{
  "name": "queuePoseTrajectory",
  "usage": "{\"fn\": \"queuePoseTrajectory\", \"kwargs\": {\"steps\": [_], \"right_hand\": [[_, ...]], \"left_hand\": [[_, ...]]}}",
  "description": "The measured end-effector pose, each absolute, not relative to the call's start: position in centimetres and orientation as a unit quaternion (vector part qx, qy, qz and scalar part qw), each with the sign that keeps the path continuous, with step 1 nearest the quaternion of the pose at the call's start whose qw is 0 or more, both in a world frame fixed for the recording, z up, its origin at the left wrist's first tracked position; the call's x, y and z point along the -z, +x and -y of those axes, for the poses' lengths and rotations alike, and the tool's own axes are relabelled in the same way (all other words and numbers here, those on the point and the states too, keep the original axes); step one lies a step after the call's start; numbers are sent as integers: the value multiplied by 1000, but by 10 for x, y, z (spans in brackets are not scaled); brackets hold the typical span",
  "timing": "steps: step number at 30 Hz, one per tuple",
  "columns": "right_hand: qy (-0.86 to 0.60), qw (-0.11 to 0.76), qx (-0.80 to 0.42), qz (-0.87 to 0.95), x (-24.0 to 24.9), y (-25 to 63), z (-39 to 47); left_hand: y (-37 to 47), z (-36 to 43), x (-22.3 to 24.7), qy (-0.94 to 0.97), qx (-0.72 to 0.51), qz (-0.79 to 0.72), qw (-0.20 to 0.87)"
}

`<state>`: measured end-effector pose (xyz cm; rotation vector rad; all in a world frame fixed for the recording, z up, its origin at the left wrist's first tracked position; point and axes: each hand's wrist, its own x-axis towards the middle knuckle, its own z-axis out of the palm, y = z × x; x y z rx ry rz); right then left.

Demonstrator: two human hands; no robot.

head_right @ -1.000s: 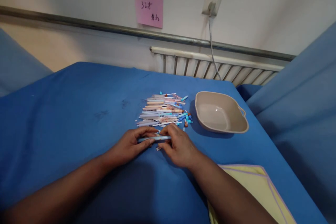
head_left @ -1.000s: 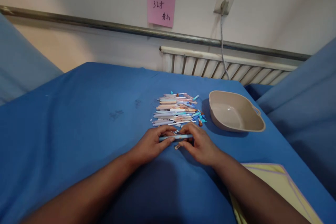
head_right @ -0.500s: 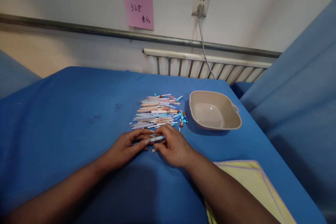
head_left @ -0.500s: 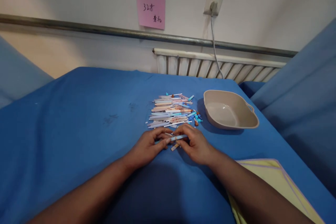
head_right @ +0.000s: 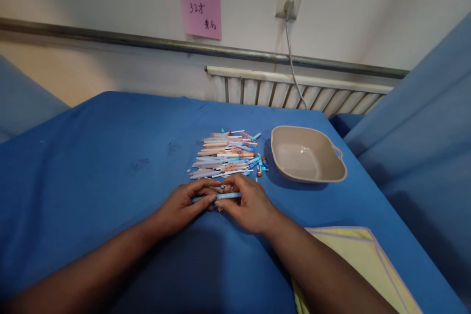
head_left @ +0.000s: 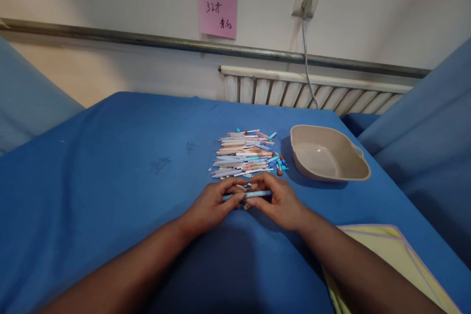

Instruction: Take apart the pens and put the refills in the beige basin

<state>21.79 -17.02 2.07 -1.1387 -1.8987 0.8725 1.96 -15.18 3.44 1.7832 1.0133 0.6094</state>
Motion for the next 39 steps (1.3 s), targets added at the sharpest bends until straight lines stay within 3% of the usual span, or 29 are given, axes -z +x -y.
{"fn": "queuePoseTrajectory", "kwargs": {"steps": [18, 23, 26, 30, 39], "right_hand": [[-387, 411, -385, 730, -33, 210, 185], [-494, 415, -250, 722, -29, 229, 169], [-602, 309, -132, 725, -25, 245, 156], [-659, 176, -70, 728, -19, 254, 146], [-690, 165, -33, 704, -13, 254, 140]], "left_hand": [[19, 153, -39, 796, -200, -337, 462], [17, 149, -42, 788, -191, -362, 460], [16, 147, -42, 763, -221, -403, 454], [16, 146, -45, 740, -246, -438, 447], [19, 146, -49, 759, -227, -438, 424]]}}
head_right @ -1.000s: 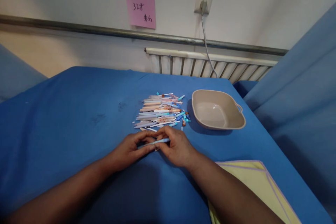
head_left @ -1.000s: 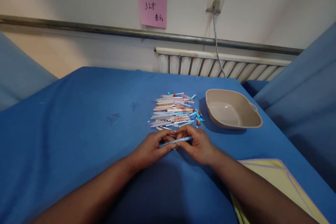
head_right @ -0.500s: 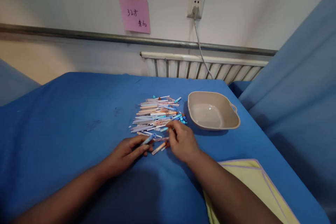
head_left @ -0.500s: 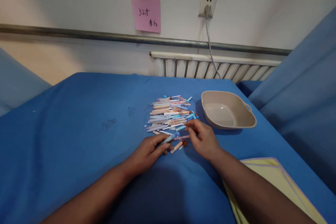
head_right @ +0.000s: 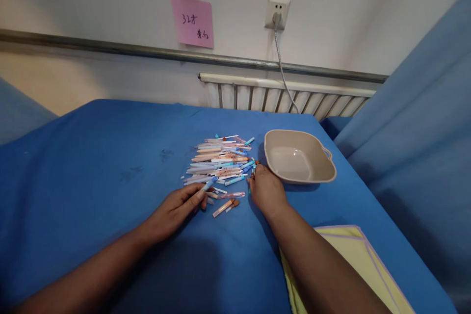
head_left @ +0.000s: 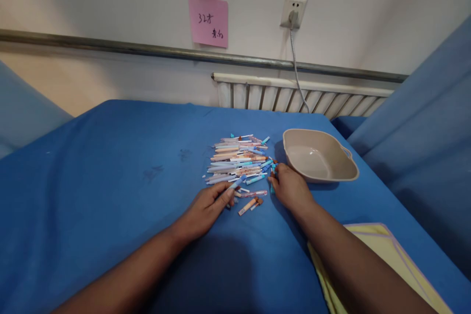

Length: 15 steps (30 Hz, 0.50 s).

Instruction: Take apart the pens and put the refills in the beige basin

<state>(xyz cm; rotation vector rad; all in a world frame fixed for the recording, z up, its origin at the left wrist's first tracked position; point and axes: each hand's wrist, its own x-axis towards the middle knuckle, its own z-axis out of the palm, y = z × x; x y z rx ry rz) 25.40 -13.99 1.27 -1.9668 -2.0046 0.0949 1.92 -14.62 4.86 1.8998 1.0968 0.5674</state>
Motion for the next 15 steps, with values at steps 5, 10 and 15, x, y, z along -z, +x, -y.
{"fn": "queuePoseTrajectory", "kwargs": {"steps": [5, 10, 15], "right_hand": [[-690, 164, -34, 704, -9, 252, 137], [-662, 212, -71, 716, -9, 250, 137], [-511, 431, -239, 704, -16, 242, 145]], "left_hand": [[19, 146, -42, 759, -217, -430, 437], [18, 146, -38, 759, -240, -422, 433], [15, 144, -38, 761, -275, -440, 389]]}}
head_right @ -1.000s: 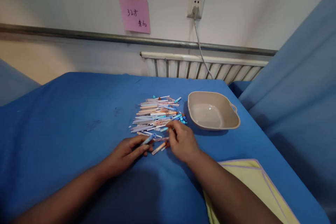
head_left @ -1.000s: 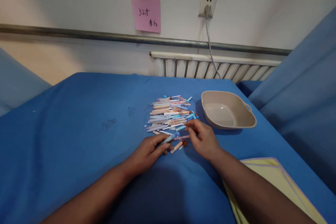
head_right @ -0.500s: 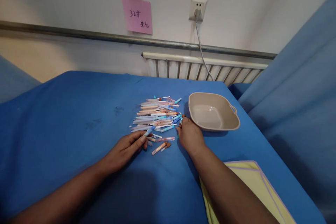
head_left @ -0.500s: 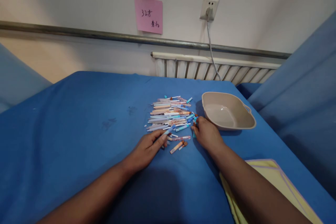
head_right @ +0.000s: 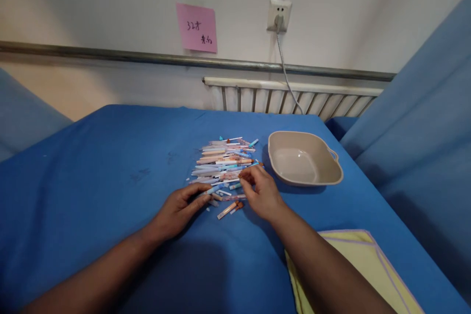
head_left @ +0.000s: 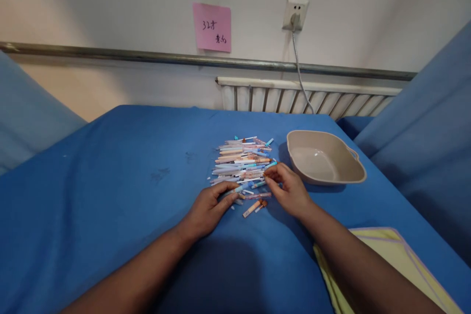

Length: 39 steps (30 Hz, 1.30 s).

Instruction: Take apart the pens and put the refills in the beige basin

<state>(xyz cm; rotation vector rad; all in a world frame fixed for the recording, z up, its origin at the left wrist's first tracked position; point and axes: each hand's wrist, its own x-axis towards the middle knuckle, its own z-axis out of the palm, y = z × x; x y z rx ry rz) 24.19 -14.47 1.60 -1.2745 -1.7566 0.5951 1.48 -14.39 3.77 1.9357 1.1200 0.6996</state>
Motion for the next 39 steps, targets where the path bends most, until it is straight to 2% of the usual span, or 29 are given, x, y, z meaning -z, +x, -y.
{"fn": "queuePoseTrajectory", "kwargs": {"steps": [2, 6, 17, 24, 27, 34, 39], "right_hand": [[-455, 482, -322, 676, -20, 237, 149], [-404, 512, -411, 637, -25, 232, 155], [-407, 465, -269, 739, -32, 236, 158], [-379, 398, -193, 813, -41, 243, 162], [-379, 404, -201, 808, -40, 242, 163], [-438, 463, -378, 671, -31, 237, 160], [-443, 475, -445, 617, -28, 235, 158]], "left_hand": [[14, 143, -37, 764, -282, -437, 382], [12, 142, -34, 770, -288, -436, 367], [10, 141, -31, 783, -286, -435, 341], [6, 140, -33, 837, -240, -422, 253], [5, 140, -34, 854, -218, -410, 236], [11, 146, -39, 830, -206, -385, 346], [13, 147, -40, 800, -190, -386, 418]]}}
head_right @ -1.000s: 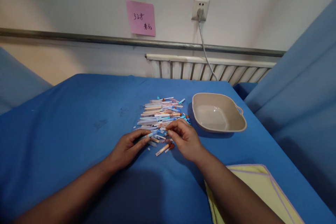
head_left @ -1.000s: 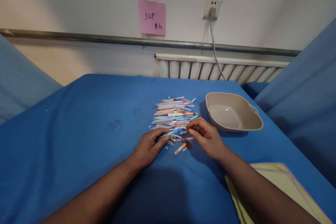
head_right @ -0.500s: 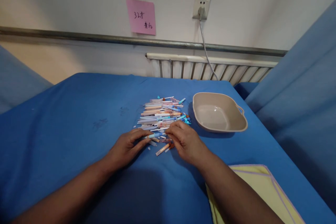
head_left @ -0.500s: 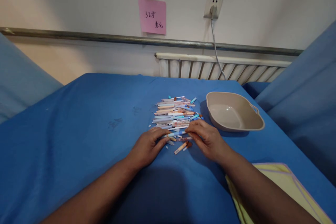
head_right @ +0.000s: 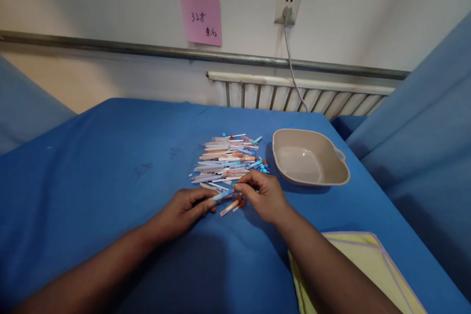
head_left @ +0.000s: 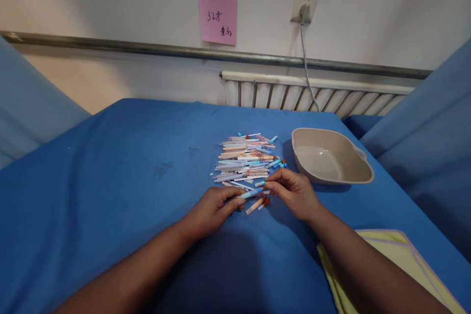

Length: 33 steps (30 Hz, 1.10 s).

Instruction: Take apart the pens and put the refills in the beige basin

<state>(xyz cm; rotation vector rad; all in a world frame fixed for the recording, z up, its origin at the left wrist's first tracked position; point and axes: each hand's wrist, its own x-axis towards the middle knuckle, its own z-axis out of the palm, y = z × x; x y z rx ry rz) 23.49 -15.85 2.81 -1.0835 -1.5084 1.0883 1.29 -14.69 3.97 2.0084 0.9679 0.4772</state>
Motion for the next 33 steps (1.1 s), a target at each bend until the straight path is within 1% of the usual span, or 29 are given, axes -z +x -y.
{"fn": "queuePoseTrajectory", "kwargs": {"steps": [5, 9, 14, 19, 25, 28, 33], "right_hand": [[-450, 480, -463, 594, -30, 233, 159], [-466, 467, -446, 605, -27, 236, 157], [-484, 445, -420, 625, -24, 238, 156], [-495, 447, -404, 626, -22, 236, 156], [-499, 443, -391, 634, -21, 237, 156], [-483, 440, -406, 639, -21, 238, 158], [-437, 488, -453, 605, -22, 237, 158]], "left_hand": [[15, 148, -39, 757, -174, -402, 485], [19, 151, -40, 710, -176, -408, 546], [19, 152, -40, 717, -167, -409, 539], [18, 151, -38, 714, -160, -407, 546], [19, 151, -35, 691, -154, -392, 587], [20, 151, -34, 677, -154, -386, 608], [20, 150, -34, 667, -172, -378, 618]]}}
